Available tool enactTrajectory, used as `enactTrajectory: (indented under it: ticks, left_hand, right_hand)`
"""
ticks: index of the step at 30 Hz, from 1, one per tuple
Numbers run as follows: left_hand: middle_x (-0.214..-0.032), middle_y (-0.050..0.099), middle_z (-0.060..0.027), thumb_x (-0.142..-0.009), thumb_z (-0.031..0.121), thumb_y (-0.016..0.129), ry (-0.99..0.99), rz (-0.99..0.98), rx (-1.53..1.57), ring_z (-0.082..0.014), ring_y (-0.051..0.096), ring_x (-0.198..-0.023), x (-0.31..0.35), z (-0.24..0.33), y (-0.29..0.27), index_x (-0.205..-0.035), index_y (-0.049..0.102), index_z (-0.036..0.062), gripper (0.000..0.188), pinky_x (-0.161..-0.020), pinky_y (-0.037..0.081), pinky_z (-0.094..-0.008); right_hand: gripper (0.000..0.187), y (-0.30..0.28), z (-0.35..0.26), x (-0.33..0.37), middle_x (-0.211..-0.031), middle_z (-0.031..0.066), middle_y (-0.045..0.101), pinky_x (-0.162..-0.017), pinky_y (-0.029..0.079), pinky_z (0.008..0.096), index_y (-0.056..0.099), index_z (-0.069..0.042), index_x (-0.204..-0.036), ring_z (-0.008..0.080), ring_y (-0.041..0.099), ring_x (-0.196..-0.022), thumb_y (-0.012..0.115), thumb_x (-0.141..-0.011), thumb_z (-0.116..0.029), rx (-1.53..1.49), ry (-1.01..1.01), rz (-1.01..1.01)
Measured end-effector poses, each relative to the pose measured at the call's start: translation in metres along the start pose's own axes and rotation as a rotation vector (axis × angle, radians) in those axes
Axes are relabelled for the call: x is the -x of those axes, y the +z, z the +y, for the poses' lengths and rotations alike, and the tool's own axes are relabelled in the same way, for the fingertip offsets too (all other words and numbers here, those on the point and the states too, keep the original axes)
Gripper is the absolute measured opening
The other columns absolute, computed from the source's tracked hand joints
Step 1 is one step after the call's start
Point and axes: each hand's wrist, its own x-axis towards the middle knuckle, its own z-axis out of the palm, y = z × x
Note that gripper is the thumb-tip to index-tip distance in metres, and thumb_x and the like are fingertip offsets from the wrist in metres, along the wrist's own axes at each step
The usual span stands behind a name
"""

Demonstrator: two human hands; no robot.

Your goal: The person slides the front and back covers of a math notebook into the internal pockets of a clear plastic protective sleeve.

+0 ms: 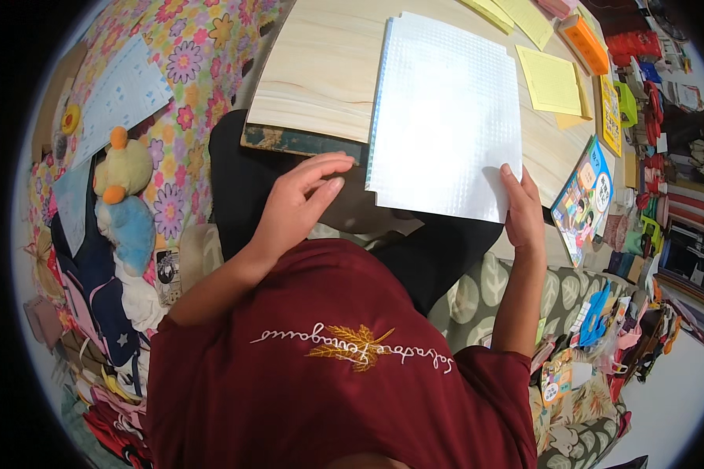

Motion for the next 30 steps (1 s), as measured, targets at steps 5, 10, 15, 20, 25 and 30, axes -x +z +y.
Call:
enactTrajectory:
  ticks: [5,10,15,20,25,30]
  left_hand:
    - [-0.088,0.067,-0.0094,-0.096,0.025,0.059,-0.426,-0.073,0.324,-0.0132,0.066,-0.074,-0.011,-0.011,0.016,-0.101,0.063,-0.002,0.028,-0.065,0.052,-0.0222]
    - [-0.083,0.067,-0.0103,-0.096,0.029,0.059,-0.618,-0.103,0.529,-0.0146,0.067,-0.065,-0.018,-0.016,0.034,-0.099,0.064,-0.0034,0.033,-0.057,0.051,-0.0207]
    - [-0.076,0.064,-0.0095,-0.097,0.026,0.057,-0.517,-0.091,0.473,-0.0159,0.067,-0.064,-0.026,-0.016,0.047,-0.093,0.063,-0.005,0.031,-0.057,0.053,-0.0222]
    - [-0.071,0.064,-0.0091,-0.096,0.019,0.057,-0.478,-0.048,0.405,-0.0148,0.067,-0.062,-0.019,-0.007,0.043,-0.085,0.062,-0.0036,0.026,-0.052,0.05,-0.021]
    - [-0.085,0.068,-0.0077,-0.094,0.014,0.057,-0.377,-0.035,0.383,-0.0093,0.063,-0.073,-0.01,-0.01,0.038,-0.101,0.064,-0.0048,0.021,-0.063,0.05,-0.0235]
    - [-0.099,0.066,-0.0108,-0.094,0.007,0.055,-0.195,-0.035,0.201,-0.0123,0.062,-0.089,-0.018,0.002,0.051,-0.123,0.052,-0.0073,0.032,-0.077,0.051,-0.0277]
  right_hand:
    - [0.043,-0.009,-0.018,0.012,-0.075,0.0129,0.065,-0.065,0.049,0.034,0.06,0.0,-0.12,0.02,0.063,-0.068,0.057,-0.095,-0.035,0.774,-0.087,0.216]
    - [0.037,-0.018,0.003,0.031,-0.069,0.0101,0.063,-0.059,0.048,0.0291,0.062,0.0,-0.111,0.0153,0.062,-0.065,0.059,-0.096,-0.033,0.699,-0.121,0.319]
    - [0.029,-0.004,0.039,0.039,-0.08,0.0058,0.064,-0.059,0.049,0.0246,0.061,0.001,-0.105,0.0096,0.058,-0.067,0.059,-0.096,-0.027,0.353,-0.12,0.308]
    - [0.028,0.006,0.059,0.041,-0.075,0.0015,0.057,-0.055,0.044,0.0212,0.059,0.0,-0.096,0.0064,0.052,-0.063,0.057,-0.098,-0.028,0.328,-0.121,0.411]
    - [0.028,0.007,0.068,0.042,-0.074,0.0011,0.057,-0.058,0.049,0.0231,0.059,-0.003,-0.096,0.0073,0.053,-0.062,0.059,-0.097,-0.031,-0.049,0.036,0.325]
    - [0.02,0.021,0.067,0.038,-0.073,-0.0037,0.057,-0.051,0.038,0.0197,0.056,-0.006,-0.093,0.0034,0.049,-0.059,0.06,-0.096,-0.025,-0.17,0.027,0.289]
